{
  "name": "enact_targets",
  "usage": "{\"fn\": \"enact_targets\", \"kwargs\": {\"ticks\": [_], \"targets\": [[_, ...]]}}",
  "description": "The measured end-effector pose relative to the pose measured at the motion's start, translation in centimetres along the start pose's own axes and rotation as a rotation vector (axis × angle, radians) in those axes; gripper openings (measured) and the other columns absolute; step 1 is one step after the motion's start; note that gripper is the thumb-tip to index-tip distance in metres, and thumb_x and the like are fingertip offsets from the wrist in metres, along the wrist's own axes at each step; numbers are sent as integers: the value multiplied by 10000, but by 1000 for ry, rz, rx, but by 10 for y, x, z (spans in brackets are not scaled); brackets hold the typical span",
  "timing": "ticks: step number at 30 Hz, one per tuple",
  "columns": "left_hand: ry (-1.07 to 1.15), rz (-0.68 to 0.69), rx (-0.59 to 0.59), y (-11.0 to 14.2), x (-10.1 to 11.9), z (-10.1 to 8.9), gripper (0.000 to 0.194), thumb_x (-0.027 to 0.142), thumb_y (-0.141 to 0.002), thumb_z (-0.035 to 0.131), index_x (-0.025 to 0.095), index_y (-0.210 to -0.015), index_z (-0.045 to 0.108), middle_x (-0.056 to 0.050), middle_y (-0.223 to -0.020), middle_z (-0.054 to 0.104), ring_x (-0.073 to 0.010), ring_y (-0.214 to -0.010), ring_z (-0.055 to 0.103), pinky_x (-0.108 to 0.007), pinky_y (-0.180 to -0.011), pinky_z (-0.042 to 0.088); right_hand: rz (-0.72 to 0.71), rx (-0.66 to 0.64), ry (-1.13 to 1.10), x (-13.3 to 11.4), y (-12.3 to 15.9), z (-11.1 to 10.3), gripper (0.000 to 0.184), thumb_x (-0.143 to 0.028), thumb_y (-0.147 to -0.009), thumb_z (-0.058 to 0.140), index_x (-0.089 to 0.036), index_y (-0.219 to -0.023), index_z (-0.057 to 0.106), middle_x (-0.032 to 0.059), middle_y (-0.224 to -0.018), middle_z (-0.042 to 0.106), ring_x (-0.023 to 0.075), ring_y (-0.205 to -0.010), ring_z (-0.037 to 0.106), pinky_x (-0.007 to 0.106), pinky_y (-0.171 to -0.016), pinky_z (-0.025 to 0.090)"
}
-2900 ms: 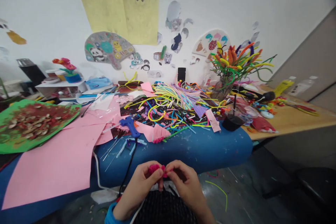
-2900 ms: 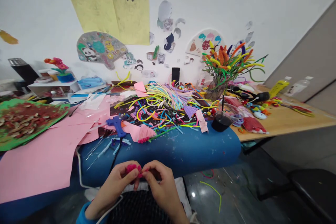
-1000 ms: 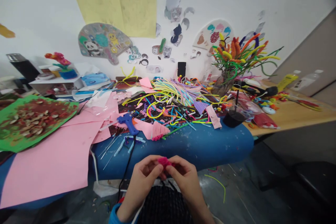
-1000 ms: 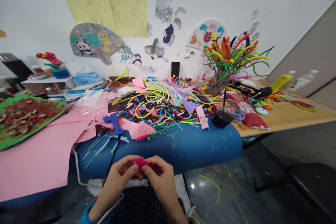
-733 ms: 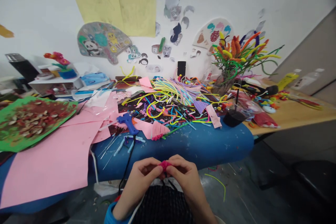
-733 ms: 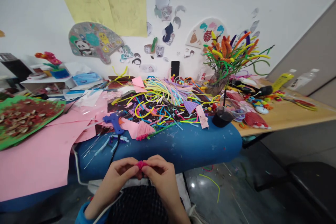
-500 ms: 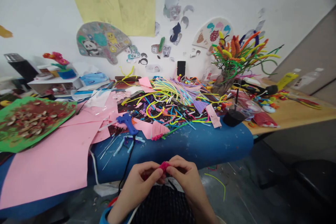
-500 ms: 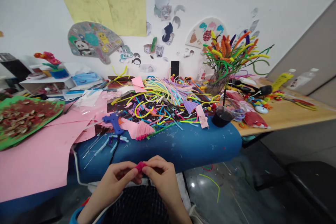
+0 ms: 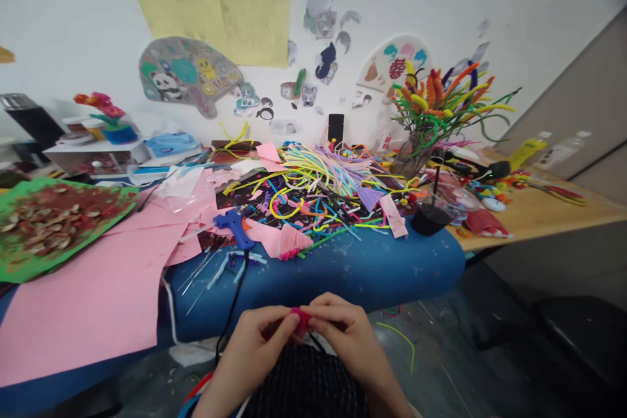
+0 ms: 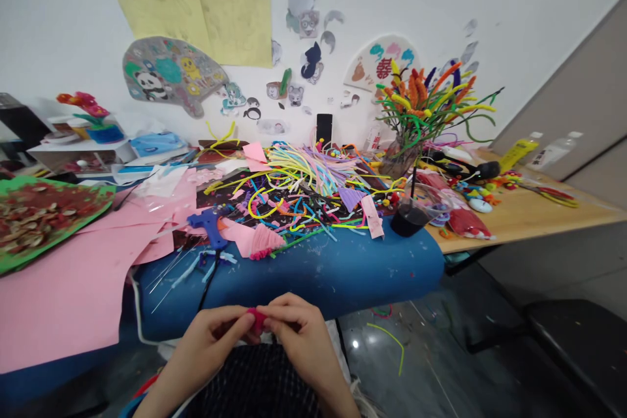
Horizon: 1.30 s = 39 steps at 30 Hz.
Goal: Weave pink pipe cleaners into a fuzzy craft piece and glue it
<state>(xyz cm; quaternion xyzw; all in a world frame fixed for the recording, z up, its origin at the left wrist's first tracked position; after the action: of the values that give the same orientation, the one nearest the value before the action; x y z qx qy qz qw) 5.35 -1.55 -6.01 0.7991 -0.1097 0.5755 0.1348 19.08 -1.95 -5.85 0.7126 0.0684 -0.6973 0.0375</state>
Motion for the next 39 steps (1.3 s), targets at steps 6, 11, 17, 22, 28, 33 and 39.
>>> {"fn": "enact_targets", "kwargs": {"ticks": [6,11,17,22,28,33,39], "targets": [[254,-2,202,-4,-11,4,297,424,-848,638,170,-758,763,-62,-709,763,-223,-679,719,-273,-668,578,41,241,-179,13,1,-14,112,-277,-683,805,-236,-786,814,23,-728,730,171,-704,653,268,-672,512],[365,-29,188,-6,-14,10,260,418,-753,752,161,-774,792,-75,-736,788,-242,-702,744,-293,-690,604,35,338,-222,18,2,-14,125,-283,-659,834,-213,-754,794,19,-719,726,165,-693,650,263,-662,521],[458,-38,193,-10,-17,2,328,466,-703,790,150,-790,789,-62,-681,779,-213,-628,735,-281,-649,608,67,239,-349,21,-1,-6,321,-354,-662,850,-217,-940,765,57,-863,785,206,-787,721,322,-750,566],[461,-51,196,-11,-23,-3,365,495,-695,791,144,-797,792,-79,-699,784,-232,-641,744,-311,-659,622,86,252,-391,18,0,-5,424,-335,-685,845,-226,-1063,687,40,-862,783,202,-843,734,324,-812,562],[452,-67,181,-13,-24,-1,337,471,-680,806,151,-786,802,-89,-723,791,-239,-642,743,-314,-653,619,20,334,-364,10,2,-7,442,-268,-633,860,-228,-1024,658,-7,-774,727,153,-695,698,242,-645,567],[435,-68,166,-13,-23,2,268,416,-693,798,153,-749,789,-74,-666,774,-227,-637,729,-294,-646,596,62,331,-279,13,4,-8,444,-267,-636,855,-215,-1027,651,-12,-686,727,168,-658,693,272,-659,567],[392,-54,149,-10,-14,0,240,390,-738,756,152,-711,749,-48,-613,740,-199,-599,690,-273,-631,558,84,240,-243,14,2,-8,350,-324,-679,835,-205,-978,699,20,-732,757,187,-701,716,290,-678,558]]}}
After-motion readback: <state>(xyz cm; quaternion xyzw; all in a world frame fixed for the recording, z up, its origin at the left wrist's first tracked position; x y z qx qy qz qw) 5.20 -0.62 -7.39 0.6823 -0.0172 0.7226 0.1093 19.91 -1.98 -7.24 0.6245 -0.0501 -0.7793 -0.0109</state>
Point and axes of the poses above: each hand's wrist, its own y-axis away from the middle knuckle, its own z-axis out of the palm, x = y × z, the point moved 8 cm from there along -y, towards the middle knuckle
